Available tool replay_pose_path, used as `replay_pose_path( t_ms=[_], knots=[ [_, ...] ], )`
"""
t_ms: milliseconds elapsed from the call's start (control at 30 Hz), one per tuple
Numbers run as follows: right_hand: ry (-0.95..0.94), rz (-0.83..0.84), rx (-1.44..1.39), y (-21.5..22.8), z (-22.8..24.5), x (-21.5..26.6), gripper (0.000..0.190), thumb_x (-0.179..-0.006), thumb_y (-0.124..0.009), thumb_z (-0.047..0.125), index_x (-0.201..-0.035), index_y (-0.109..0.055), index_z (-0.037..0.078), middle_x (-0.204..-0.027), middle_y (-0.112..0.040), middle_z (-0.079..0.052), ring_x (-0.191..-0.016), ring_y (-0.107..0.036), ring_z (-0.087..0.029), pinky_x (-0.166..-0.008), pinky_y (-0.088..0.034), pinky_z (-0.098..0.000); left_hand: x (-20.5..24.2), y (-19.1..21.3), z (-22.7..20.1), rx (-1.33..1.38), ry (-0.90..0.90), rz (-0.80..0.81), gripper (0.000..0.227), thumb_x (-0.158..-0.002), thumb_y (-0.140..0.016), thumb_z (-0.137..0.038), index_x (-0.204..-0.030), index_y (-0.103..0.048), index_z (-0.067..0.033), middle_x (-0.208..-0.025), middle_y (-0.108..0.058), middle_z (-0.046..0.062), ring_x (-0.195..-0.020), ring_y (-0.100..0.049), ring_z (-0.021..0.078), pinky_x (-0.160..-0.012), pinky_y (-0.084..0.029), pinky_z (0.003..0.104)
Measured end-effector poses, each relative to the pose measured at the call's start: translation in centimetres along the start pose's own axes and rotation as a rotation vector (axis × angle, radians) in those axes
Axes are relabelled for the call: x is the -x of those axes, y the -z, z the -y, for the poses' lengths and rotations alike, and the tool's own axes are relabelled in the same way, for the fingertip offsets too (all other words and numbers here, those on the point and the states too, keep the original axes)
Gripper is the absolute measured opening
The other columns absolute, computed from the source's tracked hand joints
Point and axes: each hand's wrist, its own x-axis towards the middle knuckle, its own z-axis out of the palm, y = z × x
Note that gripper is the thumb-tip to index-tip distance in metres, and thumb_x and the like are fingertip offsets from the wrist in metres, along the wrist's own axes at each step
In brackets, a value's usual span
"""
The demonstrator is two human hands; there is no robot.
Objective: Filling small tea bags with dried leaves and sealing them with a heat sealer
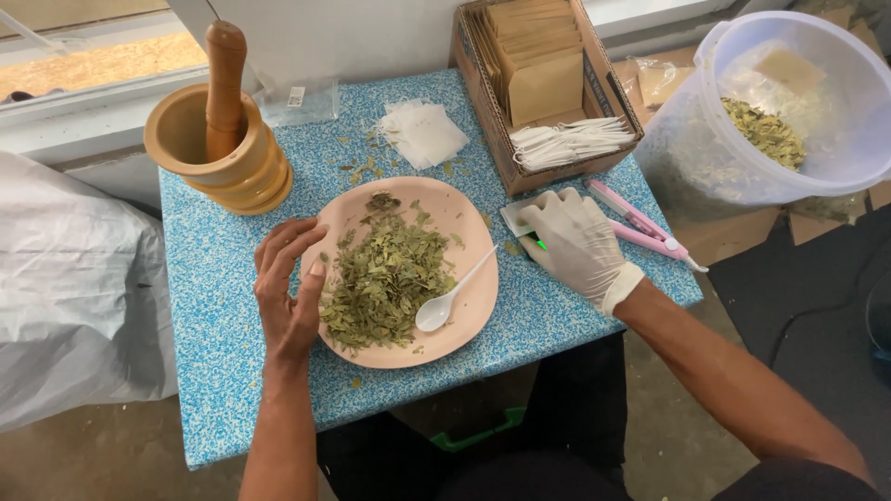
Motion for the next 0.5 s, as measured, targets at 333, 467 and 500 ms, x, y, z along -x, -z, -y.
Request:
replay_pose_path(
  t_ms=[333, 467, 500],
  knots=[
    [-0.535, 0.04, -1.021, 11.3, 1.6, -6.5, 0.018, -0.099, -0.088, 0.024, -0.114, -0.078, 0.023, -0.101, -0.078, 0.002, -0.096, -0.076, -0.014, -0.082, -0.059, -0.0278, -0.3, -1.5, 1.6, -0.08, -0.08, -0.022, 0.029, -0.11, -0.067, -0.025, -0.133, -0.081, -0.0131, -0.138, -0.074, 0.013, -0.146, -0.058, 0.0377, -0.129, -0.039, 0.061],
    [-0.534, 0.221, -1.577, 10.2, 5.1, -9.2, 0.022, -0.102, -0.083, 0.009, -0.121, -0.073, 0.009, -0.093, -0.076, -0.006, -0.086, -0.08, -0.018, -0.075, -0.065, -0.0274, -0.9, -2.6, 0.1, 0.179, -0.032, 0.141, 0.039, -0.109, -0.073, -0.038, -0.14, -0.08, -0.0156, -0.132, -0.083, 0.012, -0.128, -0.077, 0.0315, -0.114, -0.058, 0.046],
    [-0.518, 0.258, -1.686, 9.6, 6.1, -9.9, 0.021, -0.102, -0.084, 0.008, -0.118, -0.072, 0.005, -0.09, -0.079, -0.011, -0.084, -0.084, -0.022, -0.074, -0.067, -0.0288, -1.1, -2.8, -0.4, 0.31, 0.049, 0.202, 0.049, -0.107, -0.074, -0.041, -0.148, -0.075, -0.0146, -0.134, -0.083, 0.015, -0.127, -0.078, 0.0302, -0.113, -0.059, 0.044]
  ],
)
